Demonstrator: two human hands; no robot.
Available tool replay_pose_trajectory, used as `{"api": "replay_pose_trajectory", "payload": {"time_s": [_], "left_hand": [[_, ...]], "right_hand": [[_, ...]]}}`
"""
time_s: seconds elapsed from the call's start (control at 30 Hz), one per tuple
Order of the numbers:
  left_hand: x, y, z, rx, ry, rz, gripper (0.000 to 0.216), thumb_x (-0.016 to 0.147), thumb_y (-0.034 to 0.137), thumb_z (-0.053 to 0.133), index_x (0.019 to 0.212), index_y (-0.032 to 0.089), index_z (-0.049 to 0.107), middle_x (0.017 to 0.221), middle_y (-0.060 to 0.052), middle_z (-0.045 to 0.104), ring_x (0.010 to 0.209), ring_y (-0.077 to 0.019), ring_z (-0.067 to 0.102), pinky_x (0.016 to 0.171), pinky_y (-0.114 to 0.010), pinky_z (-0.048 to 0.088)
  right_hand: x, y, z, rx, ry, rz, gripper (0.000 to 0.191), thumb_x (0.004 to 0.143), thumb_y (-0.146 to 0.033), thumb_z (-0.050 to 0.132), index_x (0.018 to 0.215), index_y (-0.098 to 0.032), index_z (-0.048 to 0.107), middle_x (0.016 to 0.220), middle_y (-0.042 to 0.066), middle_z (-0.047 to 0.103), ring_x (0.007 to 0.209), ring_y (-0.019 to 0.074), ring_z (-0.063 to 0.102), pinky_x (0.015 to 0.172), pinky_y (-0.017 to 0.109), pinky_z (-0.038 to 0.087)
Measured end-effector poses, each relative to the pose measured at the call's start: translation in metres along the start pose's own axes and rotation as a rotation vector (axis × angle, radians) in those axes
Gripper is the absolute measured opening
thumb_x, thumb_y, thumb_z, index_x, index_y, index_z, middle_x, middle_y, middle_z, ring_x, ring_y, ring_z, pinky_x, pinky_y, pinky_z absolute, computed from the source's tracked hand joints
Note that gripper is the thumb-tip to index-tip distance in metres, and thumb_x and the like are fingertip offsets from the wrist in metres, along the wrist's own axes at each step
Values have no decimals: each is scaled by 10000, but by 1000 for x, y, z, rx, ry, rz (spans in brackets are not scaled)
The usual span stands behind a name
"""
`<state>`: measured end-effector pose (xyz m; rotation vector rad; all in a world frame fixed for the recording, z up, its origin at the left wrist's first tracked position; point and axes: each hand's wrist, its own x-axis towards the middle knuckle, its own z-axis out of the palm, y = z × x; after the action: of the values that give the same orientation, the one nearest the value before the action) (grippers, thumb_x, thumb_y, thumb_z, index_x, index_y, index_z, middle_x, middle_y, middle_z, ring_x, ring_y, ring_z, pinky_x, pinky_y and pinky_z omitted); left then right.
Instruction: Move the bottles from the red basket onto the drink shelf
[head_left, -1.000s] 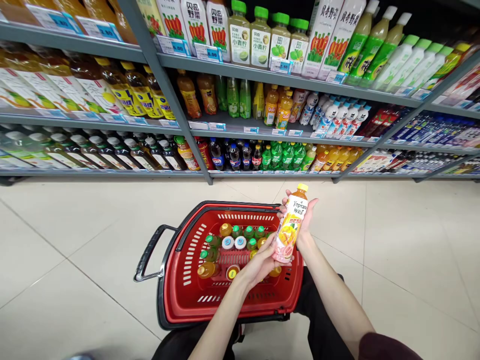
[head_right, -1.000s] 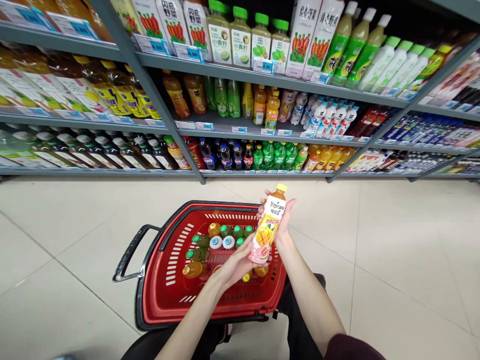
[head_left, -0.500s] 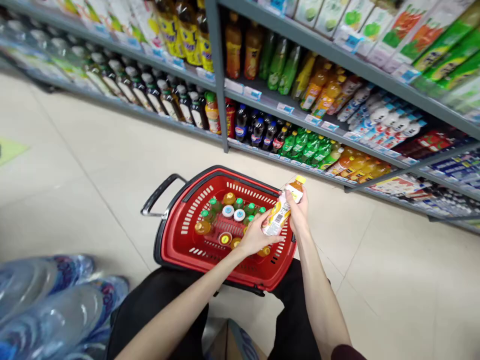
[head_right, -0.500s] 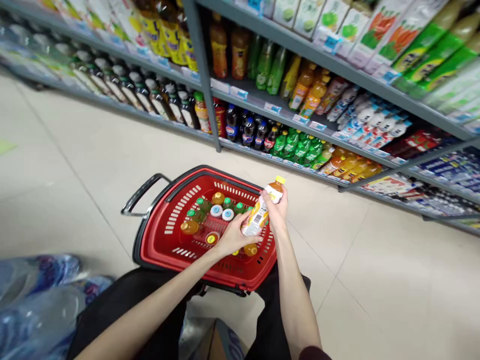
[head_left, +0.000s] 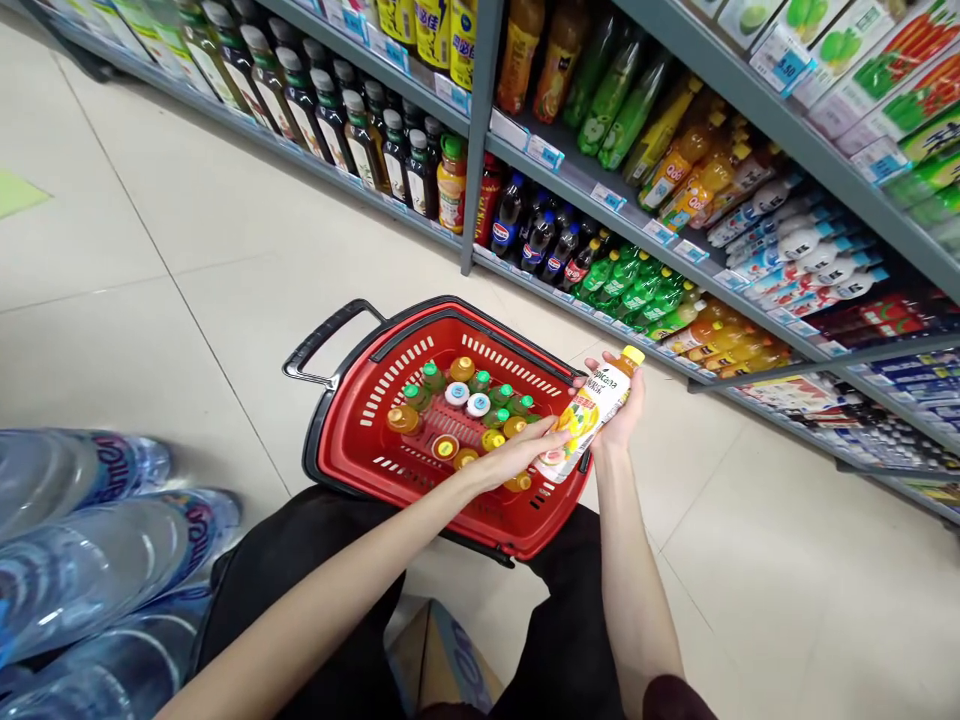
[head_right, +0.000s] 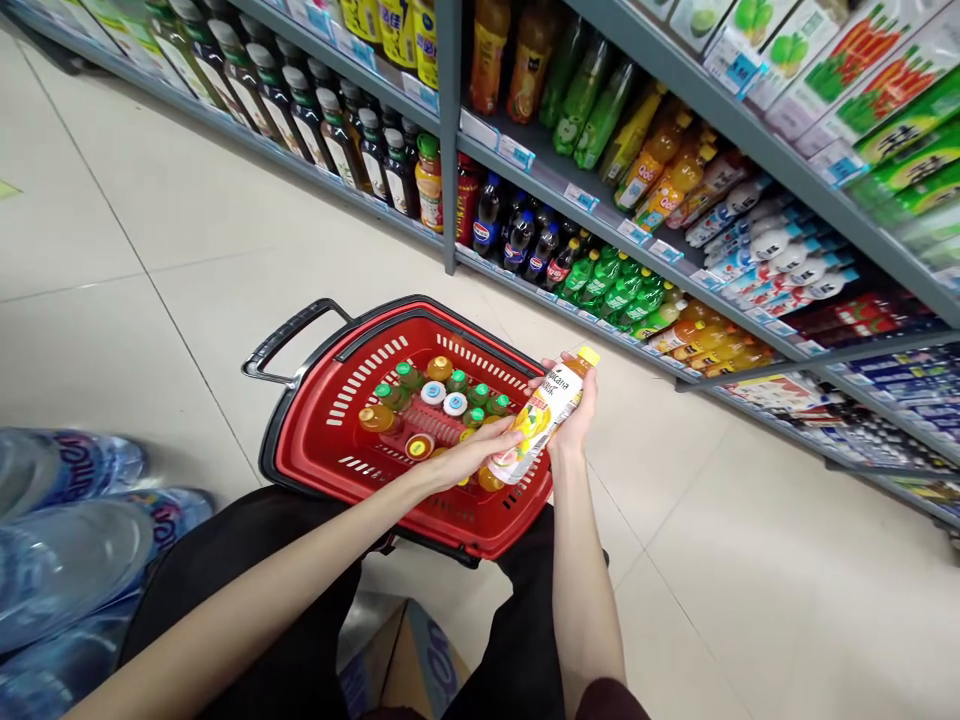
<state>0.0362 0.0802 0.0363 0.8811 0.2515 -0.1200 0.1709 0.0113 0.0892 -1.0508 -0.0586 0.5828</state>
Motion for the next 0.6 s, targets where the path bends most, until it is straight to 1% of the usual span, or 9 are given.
{"api": "replay_pose_trajectory", "payload": {"time_s": [0.07, 0.13, 0.23, 0.33, 0.43, 0.53, 0.6], "left_hand": [[-1, 0, 0, 46, 31, 36, 537, 821, 634, 740, 1080, 176, 637, 1081, -80, 704, 1018, -256, 668, 901, -374, 503], [-2, -1, -1, 157, 99, 87, 509, 819, 627, 743, 1035, 187, 606, 1050, -56, 686, 986, -236, 654, 860, -354, 502], [-4, -4, -2, 302, 208, 120, 498, 777, 583, 789, 997, 213, 540, 1043, -34, 664, 959, -220, 649, 811, -337, 514], [-6, -6, -1, 443, 287, 136, 538, 701, 554, 847, 914, 233, 472, 919, 2, 652, 842, -202, 642, 743, -321, 496], [-6, -6, 0, 571, 307, 142, 576, 659, 562, 873, 878, 241, 448, 819, 36, 629, 753, -187, 614, 692, -303, 458], [-7, -3, 0, 635, 293, 121, 595, 648, 592, 874, 940, 236, 497, 902, 9, 668, 837, -222, 644, 724, -315, 473], [-7, 0, 0, 631, 250, 110, 577, 699, 611, 838, 1013, 225, 546, 999, -29, 701, 933, -254, 666, 784, -339, 498]], "right_hand": [[0, 1, 3, -20, 12, 4, 480, 872, -670, 570, 1038, -227, 646, 920, 20, 772, 617, 156, 725, 616, 332, 631], [-1, 5, 5, -73, 33, 25, 509, 868, -690, 582, 1038, -215, 647, 919, 31, 778, 651, 162, 738, 618, 316, 625], [-2, 12, 8, -161, 78, 35, 534, 820, -689, 679, 1028, -198, 647, 866, 31, 776, 658, 163, 736, 569, 276, 597], [-4, 16, 11, -183, 101, 15, 482, 784, -618, 768, 1015, -215, 635, 888, 11, 779, 656, 162, 736, 543, 264, 581], [-5, 15, 13, -197, 111, 14, 444, 788, -579, 773, 1005, -220, 629, 895, 6, 776, 634, 163, 727, 540, 276, 582], [-6, 12, 12, -172, 128, 39, 423, 790, -560, 758, 993, -214, 626, 858, 2, 768, 594, 159, 709, 519, 275, 573], [-6, 11, 10, -132, 133, 72, 407, 794, -549, 743, 990, -213, 623, 848, -5, 764, 584, 156, 706, 528, 280, 583]]}}
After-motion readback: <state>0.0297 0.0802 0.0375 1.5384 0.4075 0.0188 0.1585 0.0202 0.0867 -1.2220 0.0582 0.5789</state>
